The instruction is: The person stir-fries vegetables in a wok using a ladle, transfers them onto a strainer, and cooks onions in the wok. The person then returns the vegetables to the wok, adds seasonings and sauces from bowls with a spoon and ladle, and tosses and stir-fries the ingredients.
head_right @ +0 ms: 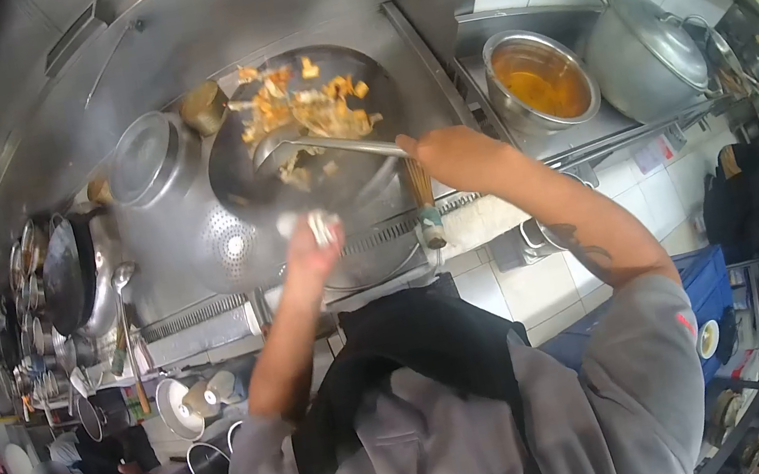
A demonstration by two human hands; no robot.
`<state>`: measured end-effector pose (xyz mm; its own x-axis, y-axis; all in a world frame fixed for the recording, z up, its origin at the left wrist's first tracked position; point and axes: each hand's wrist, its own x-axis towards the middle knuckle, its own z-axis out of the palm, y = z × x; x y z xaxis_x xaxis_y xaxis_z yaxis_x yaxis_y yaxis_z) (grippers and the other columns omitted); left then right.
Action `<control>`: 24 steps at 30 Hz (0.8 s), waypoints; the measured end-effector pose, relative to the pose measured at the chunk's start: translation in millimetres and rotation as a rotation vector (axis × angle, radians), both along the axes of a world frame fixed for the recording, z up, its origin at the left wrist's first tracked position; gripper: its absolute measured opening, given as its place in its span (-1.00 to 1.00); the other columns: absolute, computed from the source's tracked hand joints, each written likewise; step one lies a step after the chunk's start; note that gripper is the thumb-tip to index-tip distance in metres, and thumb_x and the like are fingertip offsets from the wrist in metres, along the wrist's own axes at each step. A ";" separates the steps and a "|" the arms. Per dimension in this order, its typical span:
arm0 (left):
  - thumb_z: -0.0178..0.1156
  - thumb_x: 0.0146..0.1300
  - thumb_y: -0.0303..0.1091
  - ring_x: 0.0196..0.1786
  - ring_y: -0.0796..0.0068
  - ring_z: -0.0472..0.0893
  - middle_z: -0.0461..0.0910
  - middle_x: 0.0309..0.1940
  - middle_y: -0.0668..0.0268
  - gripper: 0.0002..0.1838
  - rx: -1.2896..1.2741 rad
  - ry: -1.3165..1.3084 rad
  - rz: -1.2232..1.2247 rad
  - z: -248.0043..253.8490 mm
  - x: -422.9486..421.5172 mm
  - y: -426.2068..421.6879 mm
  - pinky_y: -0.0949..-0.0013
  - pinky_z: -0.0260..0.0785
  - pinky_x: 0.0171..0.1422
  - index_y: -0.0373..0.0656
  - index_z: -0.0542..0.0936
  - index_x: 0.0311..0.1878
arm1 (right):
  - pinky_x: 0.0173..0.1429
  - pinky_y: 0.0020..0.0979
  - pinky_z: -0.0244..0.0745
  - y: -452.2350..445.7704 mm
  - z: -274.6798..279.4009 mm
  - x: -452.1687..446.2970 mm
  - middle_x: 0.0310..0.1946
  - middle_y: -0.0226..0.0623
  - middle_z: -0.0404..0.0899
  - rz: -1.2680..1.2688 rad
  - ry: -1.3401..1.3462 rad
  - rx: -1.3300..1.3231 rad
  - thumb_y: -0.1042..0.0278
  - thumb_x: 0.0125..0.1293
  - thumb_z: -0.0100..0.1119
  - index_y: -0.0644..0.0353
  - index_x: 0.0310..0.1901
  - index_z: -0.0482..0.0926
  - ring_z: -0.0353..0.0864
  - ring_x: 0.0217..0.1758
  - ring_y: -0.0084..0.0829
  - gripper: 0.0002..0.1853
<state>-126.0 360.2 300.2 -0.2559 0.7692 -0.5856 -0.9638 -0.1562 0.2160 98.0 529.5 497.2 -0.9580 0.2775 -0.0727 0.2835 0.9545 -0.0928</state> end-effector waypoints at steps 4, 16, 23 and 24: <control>-0.02 0.34 -0.32 -0.46 0.42 0.47 0.48 -0.47 0.33 -0.90 -0.176 0.043 -0.027 68.4 1.8 3.9 0.42 0.36 -0.51 -0.06 0.46 -0.27 | -0.16 -0.06 0.52 2.8 29.5 26.9 -0.42 0.09 0.57 0.032 -0.067 -0.224 0.39 0.32 0.03 0.21 0.19 0.43 0.65 -0.28 -0.01 -0.60; 0.06 0.30 -0.28 -0.55 0.41 0.47 0.46 -0.59 0.35 -0.84 0.027 0.048 -0.046 -4.9 27.8 -32.8 0.38 0.35 -0.58 -0.07 0.48 -0.39 | -0.17 -0.03 0.53 23.4 -8.1 7.7 -0.39 0.06 0.59 -0.115 0.050 -0.006 0.45 0.30 -0.03 0.35 0.10 0.43 0.65 -0.25 0.05 -0.65; 0.06 0.28 -0.35 -0.53 0.46 0.44 0.44 -0.53 0.37 -0.96 -0.097 0.144 -0.062 -29.7 -71.2 56.7 0.43 0.26 -0.58 -0.02 0.40 -0.26 | -0.06 0.00 0.49 68.6 1.6 -11.3 -0.31 0.13 0.61 -0.303 0.065 -0.040 0.36 0.30 0.03 0.31 0.13 0.44 0.62 -0.17 0.09 -0.62; 0.06 0.27 -0.35 -0.53 0.46 0.44 0.44 -0.53 0.37 -0.96 -0.084 0.146 -0.059 -32.8 -68.8 60.6 0.42 0.26 -0.59 -0.02 0.40 -0.26 | -0.05 0.01 0.49 80.2 -9.1 -24.3 -0.30 0.12 0.61 -0.337 0.076 -0.041 0.35 0.30 0.03 0.30 0.11 0.45 0.62 -0.16 0.10 -0.63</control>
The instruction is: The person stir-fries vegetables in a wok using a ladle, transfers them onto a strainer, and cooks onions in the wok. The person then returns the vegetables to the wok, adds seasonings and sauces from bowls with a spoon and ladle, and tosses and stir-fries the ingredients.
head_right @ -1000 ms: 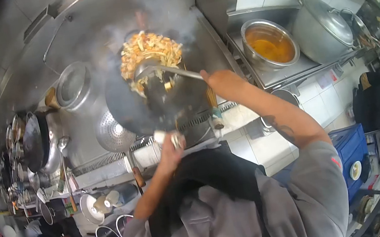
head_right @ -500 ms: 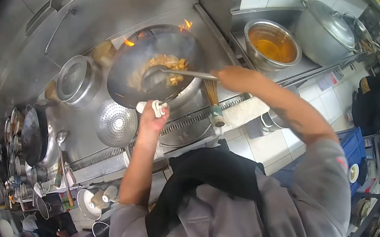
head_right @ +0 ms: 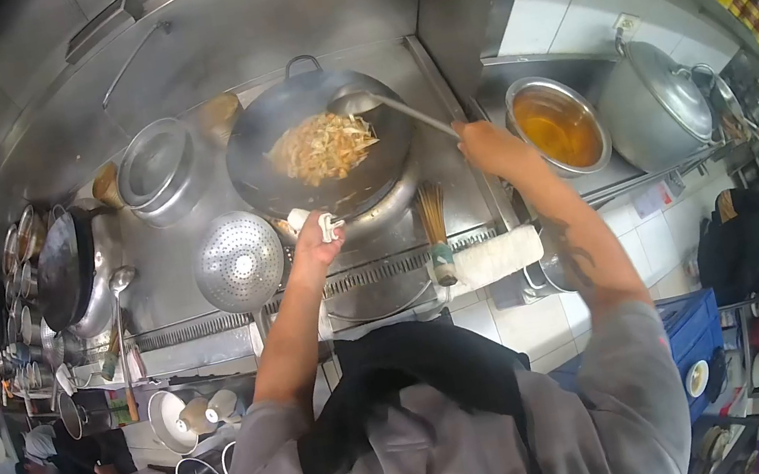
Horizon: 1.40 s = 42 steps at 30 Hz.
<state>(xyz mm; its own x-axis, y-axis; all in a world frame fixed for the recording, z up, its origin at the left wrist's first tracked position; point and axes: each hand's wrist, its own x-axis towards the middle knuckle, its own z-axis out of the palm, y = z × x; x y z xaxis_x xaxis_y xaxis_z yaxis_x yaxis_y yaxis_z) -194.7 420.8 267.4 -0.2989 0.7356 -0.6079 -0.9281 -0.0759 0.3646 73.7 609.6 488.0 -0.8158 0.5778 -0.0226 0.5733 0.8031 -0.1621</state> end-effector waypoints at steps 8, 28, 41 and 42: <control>0.07 0.21 -0.41 -0.59 0.43 0.42 0.42 -0.59 0.36 -0.95 -0.010 -0.038 0.017 0.2 3.6 3.3 0.41 0.27 -0.61 -0.02 0.40 -0.32 | -0.04 -0.13 0.52 -38.7 -112.4 -104.6 -0.25 0.12 0.60 -0.188 0.180 -0.689 0.26 0.36 0.05 0.25 0.18 0.39 0.63 -0.14 0.00 -0.58; -0.05 0.43 -0.22 -0.38 0.40 0.50 0.53 -0.35 0.34 -0.84 0.021 -0.156 0.030 112.9 92.2 -38.0 0.42 0.33 -0.47 -0.03 0.47 -0.12 | -0.18 -0.07 0.55 -74.2 43.1 15.2 -0.42 0.03 0.61 0.314 -0.068 0.047 0.43 0.30 0.03 0.34 0.10 0.41 0.66 -0.27 -0.01 -0.65; 0.06 0.32 -0.31 -0.47 0.43 0.48 0.49 -0.49 0.32 -0.91 0.180 -0.085 0.086 37.2 78.2 -28.3 0.40 0.39 -0.50 -0.10 0.45 -0.26 | -0.11 -0.06 0.55 -33.6 -13.9 11.8 -0.37 0.07 0.62 0.221 -0.115 -0.024 0.42 0.29 0.03 0.32 0.10 0.44 0.66 -0.23 0.01 -0.65; 0.05 0.31 -0.32 -0.49 0.43 0.49 0.50 -0.49 0.32 -0.92 0.194 -0.084 0.045 7.1 89.2 -45.8 0.39 0.38 -0.52 -0.09 0.45 -0.26 | -0.12 -0.06 0.57 -29.6 -27.1 6.1 -0.37 0.05 0.63 0.172 -0.104 0.066 0.46 0.28 0.00 0.34 0.04 0.45 0.67 -0.24 0.00 -0.69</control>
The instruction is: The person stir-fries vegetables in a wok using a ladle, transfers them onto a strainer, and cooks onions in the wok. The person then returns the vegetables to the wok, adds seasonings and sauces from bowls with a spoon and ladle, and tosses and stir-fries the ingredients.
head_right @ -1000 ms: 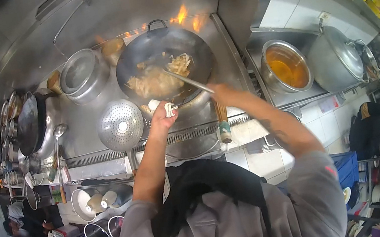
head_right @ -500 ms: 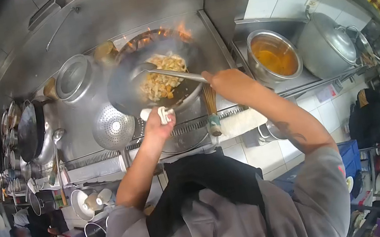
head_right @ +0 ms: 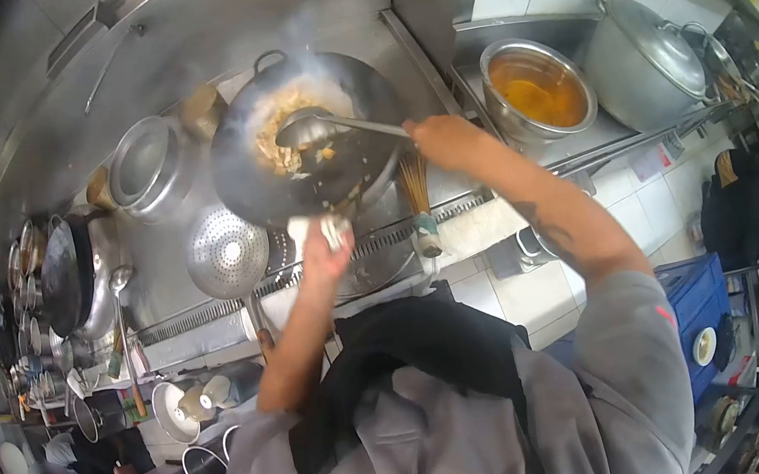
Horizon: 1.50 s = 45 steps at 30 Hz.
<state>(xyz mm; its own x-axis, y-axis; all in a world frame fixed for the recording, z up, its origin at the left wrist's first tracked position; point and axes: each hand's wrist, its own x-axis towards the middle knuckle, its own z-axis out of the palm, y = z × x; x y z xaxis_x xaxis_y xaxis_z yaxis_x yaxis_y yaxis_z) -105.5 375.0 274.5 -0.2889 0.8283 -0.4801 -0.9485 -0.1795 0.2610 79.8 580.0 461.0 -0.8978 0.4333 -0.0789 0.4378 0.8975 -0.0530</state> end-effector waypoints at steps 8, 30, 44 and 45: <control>-0.04 0.34 -0.34 -0.50 0.40 0.45 0.43 -0.52 0.31 -0.84 -0.020 -0.077 -0.028 41.1 -25.8 -1.9 0.43 0.33 -0.53 -0.11 0.45 -0.37 | -0.22 -0.04 0.55 -39.6 48.5 23.1 -0.43 0.06 0.60 0.093 0.003 -0.010 0.44 0.29 -0.01 0.33 0.14 0.41 0.65 -0.33 0.03 -0.62; -0.01 0.31 -0.38 -0.50 0.47 0.45 0.44 -0.52 0.35 -0.91 -0.059 -0.017 -0.057 7.2 -73.0 29.9 0.42 0.28 -0.54 -0.06 0.42 -0.35 | -0.27 -0.09 0.55 -63.4 58.9 3.7 -0.36 0.00 0.59 -0.056 0.026 0.241 0.36 0.34 0.04 0.29 0.25 0.35 0.64 -0.32 -0.03 -0.54; 0.05 0.28 -0.37 -0.49 0.46 0.47 0.47 -0.51 0.39 -0.97 -0.114 -0.027 -0.086 -6.0 -80.9 52.0 0.43 0.28 -0.55 -0.03 0.43 -0.30 | -0.23 -0.12 0.59 -42.9 28.4 -61.7 -0.38 -0.07 0.65 -0.100 -0.192 0.188 0.49 0.27 -0.06 0.37 0.14 0.41 0.69 -0.28 -0.09 -0.60; 0.05 0.28 -0.37 -0.49 0.47 0.47 0.47 -0.51 0.39 -0.97 -0.127 -0.035 -0.083 -5.5 -80.5 51.4 0.43 0.28 -0.54 -0.03 0.44 -0.30 | -0.19 -0.11 0.58 -42.8 32.5 -71.7 -0.35 -0.04 0.64 -0.163 -0.220 0.177 0.48 0.28 -0.07 0.36 0.17 0.39 0.69 -0.25 -0.10 -0.59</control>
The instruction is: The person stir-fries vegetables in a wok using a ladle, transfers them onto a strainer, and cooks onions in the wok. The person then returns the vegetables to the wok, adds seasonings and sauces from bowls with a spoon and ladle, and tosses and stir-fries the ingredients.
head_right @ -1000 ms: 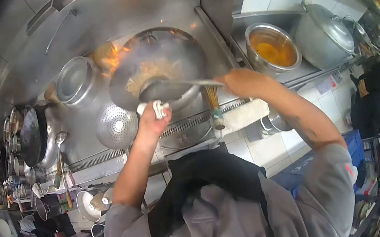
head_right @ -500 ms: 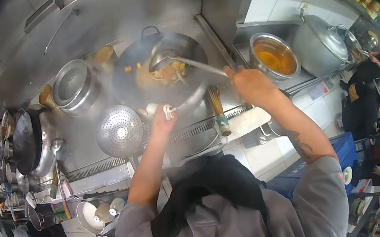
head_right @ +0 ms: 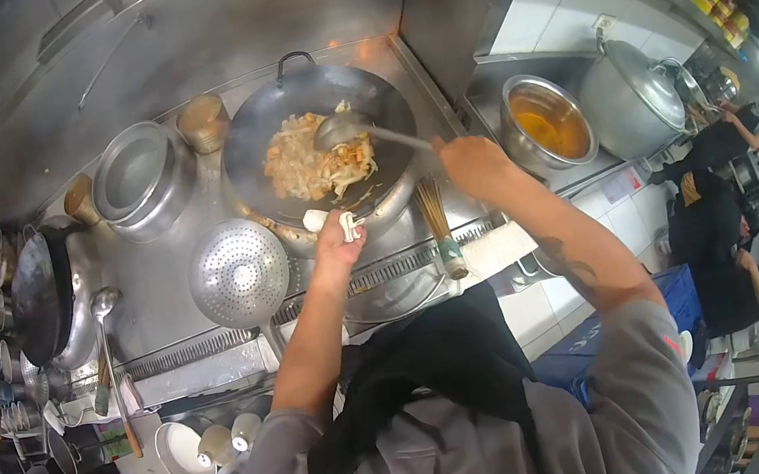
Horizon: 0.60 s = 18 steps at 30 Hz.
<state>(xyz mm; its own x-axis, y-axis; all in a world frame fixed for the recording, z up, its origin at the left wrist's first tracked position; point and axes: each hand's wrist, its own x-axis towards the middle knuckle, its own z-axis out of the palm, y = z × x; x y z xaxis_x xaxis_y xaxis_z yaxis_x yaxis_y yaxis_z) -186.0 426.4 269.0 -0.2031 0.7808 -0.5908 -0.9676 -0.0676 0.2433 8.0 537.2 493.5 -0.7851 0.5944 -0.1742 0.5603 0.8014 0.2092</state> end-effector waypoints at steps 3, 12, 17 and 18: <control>0.06 0.28 -0.37 -0.49 0.47 0.47 0.48 -0.51 0.39 -0.98 -0.030 -0.008 -0.005 5.0 1.0 1.2 0.42 0.29 -0.52 -0.03 0.44 -0.29 | -0.20 -0.11 0.60 11.0 -48.8 -27.5 -0.37 -0.02 0.65 -0.010 0.146 0.079 0.46 0.28 -0.07 0.29 0.03 0.43 0.70 -0.25 -0.06 -0.70; 0.05 0.30 -0.37 -0.48 0.48 0.46 0.48 -0.50 0.38 -0.98 -0.009 -0.017 0.009 -13.5 7.6 13.0 0.42 0.32 -0.50 -0.06 0.45 -0.26 | -0.20 -0.10 0.59 -17.5 -3.4 22.0 -0.36 0.00 0.64 0.100 0.021 -0.087 0.46 0.28 -0.03 0.32 0.10 0.40 0.68 -0.27 -0.03 -0.64; -0.06 0.40 -0.31 -0.49 0.46 0.48 0.55 -0.40 0.34 -0.85 -0.036 -0.036 -0.006 70.7 46.6 -47.2 0.44 0.34 -0.51 -0.09 0.49 -0.19 | -0.21 -0.12 0.60 -36.1 -9.1 22.3 -0.39 0.02 0.64 0.079 0.021 -0.036 0.48 0.26 -0.03 0.35 0.00 0.41 0.70 -0.26 -0.08 -0.72; -0.06 0.39 -0.32 -0.48 0.46 0.48 0.55 -0.41 0.34 -0.85 -0.063 -0.025 0.008 82.1 50.3 -51.6 0.45 0.34 -0.51 -0.09 0.49 -0.20 | -0.24 -0.10 0.59 -31.1 -9.9 32.0 -0.40 0.03 0.63 0.133 0.076 -0.087 0.47 0.28 -0.03 0.35 0.01 0.40 0.69 -0.30 -0.06 -0.72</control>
